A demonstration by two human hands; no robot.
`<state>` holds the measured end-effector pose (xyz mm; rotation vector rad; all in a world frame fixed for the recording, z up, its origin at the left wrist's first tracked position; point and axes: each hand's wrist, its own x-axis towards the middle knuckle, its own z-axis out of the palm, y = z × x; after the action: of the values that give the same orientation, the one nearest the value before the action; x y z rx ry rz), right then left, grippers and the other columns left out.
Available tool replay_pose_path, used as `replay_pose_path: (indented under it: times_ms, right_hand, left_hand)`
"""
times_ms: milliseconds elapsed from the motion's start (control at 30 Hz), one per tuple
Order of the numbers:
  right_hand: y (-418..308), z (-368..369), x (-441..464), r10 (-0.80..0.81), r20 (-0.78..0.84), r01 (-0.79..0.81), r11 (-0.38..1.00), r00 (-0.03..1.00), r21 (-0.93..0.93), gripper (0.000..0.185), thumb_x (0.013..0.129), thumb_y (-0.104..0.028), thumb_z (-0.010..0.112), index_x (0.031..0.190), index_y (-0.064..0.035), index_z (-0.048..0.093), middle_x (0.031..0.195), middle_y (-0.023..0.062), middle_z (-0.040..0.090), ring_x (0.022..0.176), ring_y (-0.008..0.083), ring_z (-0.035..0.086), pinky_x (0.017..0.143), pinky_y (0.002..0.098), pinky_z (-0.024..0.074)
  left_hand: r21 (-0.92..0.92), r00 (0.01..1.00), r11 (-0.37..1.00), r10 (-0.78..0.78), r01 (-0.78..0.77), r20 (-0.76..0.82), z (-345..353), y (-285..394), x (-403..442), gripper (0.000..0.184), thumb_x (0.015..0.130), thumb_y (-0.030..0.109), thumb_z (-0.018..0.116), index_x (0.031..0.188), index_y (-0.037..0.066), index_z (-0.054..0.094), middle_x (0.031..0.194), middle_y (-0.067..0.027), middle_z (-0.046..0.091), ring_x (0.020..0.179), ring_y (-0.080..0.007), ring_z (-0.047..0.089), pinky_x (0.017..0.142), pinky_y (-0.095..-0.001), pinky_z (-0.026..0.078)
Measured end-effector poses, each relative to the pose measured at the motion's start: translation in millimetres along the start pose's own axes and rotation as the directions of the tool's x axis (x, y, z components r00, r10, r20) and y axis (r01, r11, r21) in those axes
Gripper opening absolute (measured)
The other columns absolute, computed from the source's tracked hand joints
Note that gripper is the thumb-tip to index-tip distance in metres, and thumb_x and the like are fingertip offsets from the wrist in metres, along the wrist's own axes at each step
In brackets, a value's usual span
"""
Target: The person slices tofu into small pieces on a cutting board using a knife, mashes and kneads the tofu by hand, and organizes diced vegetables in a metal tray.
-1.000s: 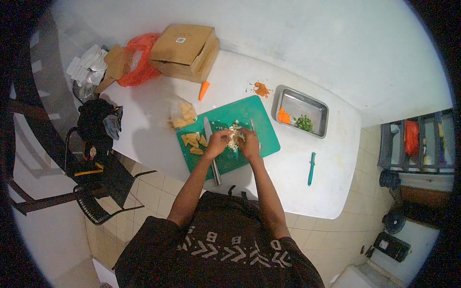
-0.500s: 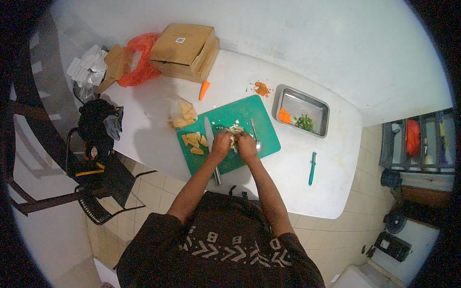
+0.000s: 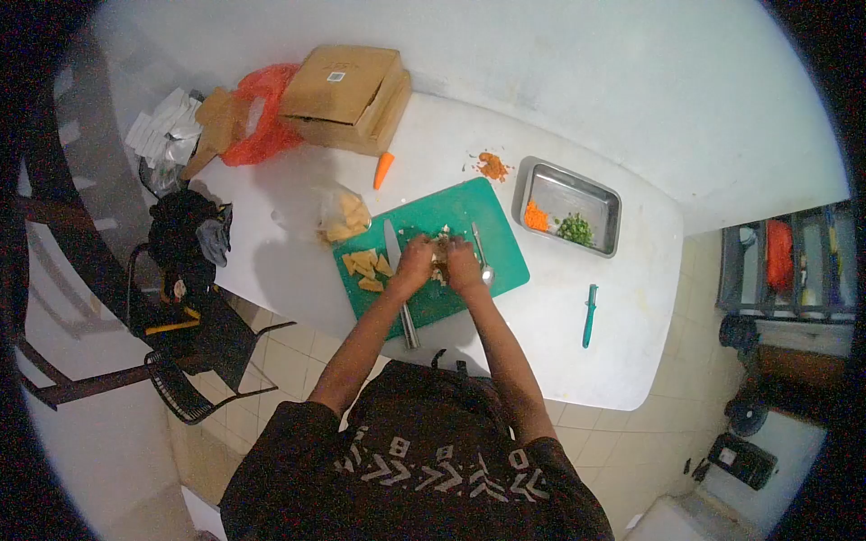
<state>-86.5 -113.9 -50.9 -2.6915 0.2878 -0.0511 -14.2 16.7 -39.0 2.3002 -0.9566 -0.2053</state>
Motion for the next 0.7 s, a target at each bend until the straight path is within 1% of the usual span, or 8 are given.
replay_pose_path:
  times_ms: [67, 100, 233, 433, 500, 533, 633, 700]
  right_hand:
    - [-3.4, 2.8, 0.0, 0.006, -0.001, -0.006, 1.0, 1.0, -0.005, 0.041, 0.075, -0.007, 0.073, 0.116, -0.0038, 0.066, 0.115, 0.0205, 0.062, 0.107, 0.0363, 0.061, 0.092, 0.0444, 0.0527]
    - [-4.6, 4.4, -0.5, 0.012, 0.002, -0.012, 1.0, 1.0, -0.01, 0.029, 0.079, -0.006, 0.069, 0.107, -0.0017, 0.068, 0.108, 0.0204, 0.064, 0.107, 0.0354, 0.06, 0.088, 0.044, 0.0546]
    - [2.8, 12.2, 1.4, 0.013, -0.03, -0.011, 0.999, 0.999, 0.034, 0.022, 0.079, -0.01, 0.071, 0.1, -0.0042, 0.07, 0.106, 0.0174, 0.066, 0.1, 0.0359, 0.064, 0.086, 0.0462, 0.054]
    - [16.7, -4.1, 10.8, 0.116, 0.234, -0.134, 0.989, 0.965, 0.062, 0.02, 0.08, -0.009, 0.066, 0.099, -0.0035, 0.07, 0.109, 0.0173, 0.068, 0.102, 0.035, 0.064, 0.086, 0.0444, 0.0547]
    - [9.8, -24.1, -4.2, -0.085, -0.084, 0.1, 0.978, 0.993, 0.184, 0.022, 0.081, -0.01, 0.066, 0.102, -0.0045, 0.069, 0.111, 0.0183, 0.068, 0.098, 0.0371, 0.066, 0.085, 0.0446, 0.0553]
    - [5.9, -29.7, -10.5, -0.084, -0.08, 0.098, 0.978, 0.993, 0.185, 0.022, 0.081, -0.01, 0.066, 0.102, -0.0045, 0.069, 0.111, 0.0183, 0.068, 0.098, 0.0371, 0.066, 0.085, 0.0446, 0.0553]
    - [-3.9, -26.4, -19.4, 0.038, -0.08, -0.031, 0.996, 0.996, 0.085, 0.026, 0.081, -0.012, 0.067, 0.106, -0.0047, 0.069, 0.111, 0.0191, 0.067, 0.093, 0.0395, 0.067, 0.083, 0.0454, 0.0559]
    - [-7.4, -14.1, -16.0, 0.181, 0.033, -0.182, 0.982, 0.983, 0.052, 0.026, 0.082, -0.01, 0.065, 0.108, -0.0047, 0.069, 0.107, 0.0196, 0.068, 0.09, 0.0404, 0.067, 0.081, 0.0469, 0.056]
  left_hand:
    - [0.12, 0.99, 0.99, -0.091, 0.078, 0.106, 10.2, -6.5, 2.0, 0.02, 0.079, 0.0, 0.066, 0.098, -0.001, 0.068, 0.105, -0.0221, 0.063, 0.097, -0.042, 0.063, 0.089, -0.0488, 0.053]
    - [0.123, 0.99, 0.989, -0.092, 0.078, 0.108, 13.9, -8.6, 1.9, 0.02, 0.079, 0.0, 0.066, 0.098, -0.001, 0.068, 0.105, -0.0221, 0.063, 0.097, -0.042, 0.063, 0.089, -0.0488, 0.053]
    - [0.086, 0.994, 0.991, -0.107, 0.104, 0.032, 24.2, -12.6, -3.4, 0.014, 0.079, -0.002, 0.064, 0.093, 0.0, 0.068, 0.102, -0.0217, 0.063, 0.096, -0.0403, 0.064, 0.086, -0.0482, 0.054]
    - [-0.037, 1.0, 0.999, -0.002, 0.002, 0.02, 17.9, -22.9, -8.5, 0.026, 0.076, 0.001, 0.063, 0.102, 0.003, 0.07, 0.101, -0.0227, 0.065, 0.099, -0.0424, 0.062, 0.088, -0.052, 0.051]
    - [-0.069, 0.998, 0.996, 0.057, -0.056, 0.02, 4.9, -14.7, -8.9, 0.027, 0.076, 0.001, 0.064, 0.102, 0.003, 0.07, 0.101, -0.0225, 0.065, 0.102, -0.0424, 0.061, 0.091, -0.0526, 0.05]
    - [-0.055, 1.0, 0.998, -0.002, 0.003, 0.026, 1.1, -10.4, -10.3, 0.027, 0.076, 0.001, 0.065, 0.103, 0.004, 0.07, 0.101, -0.0223, 0.065, 0.104, -0.0422, 0.06, 0.093, -0.0529, 0.048]
    - [-0.023, 0.996, 0.995, -0.095, 0.095, 0.001, -3.8, 0.7, -18.1, 0.027, 0.076, 0.001, 0.067, 0.103, 0.003, 0.07, 0.101, -0.0219, 0.066, 0.105, -0.042, 0.06, 0.093, -0.0525, 0.049]
    - [-0.01, 0.992, 0.993, -0.119, 0.119, -0.032, 3.5, 1.1, -17.2, 0.026, 0.077, 0.001, 0.067, 0.102, 0.003, 0.069, 0.101, -0.0218, 0.066, 0.102, -0.042, 0.061, 0.091, -0.0516, 0.05]
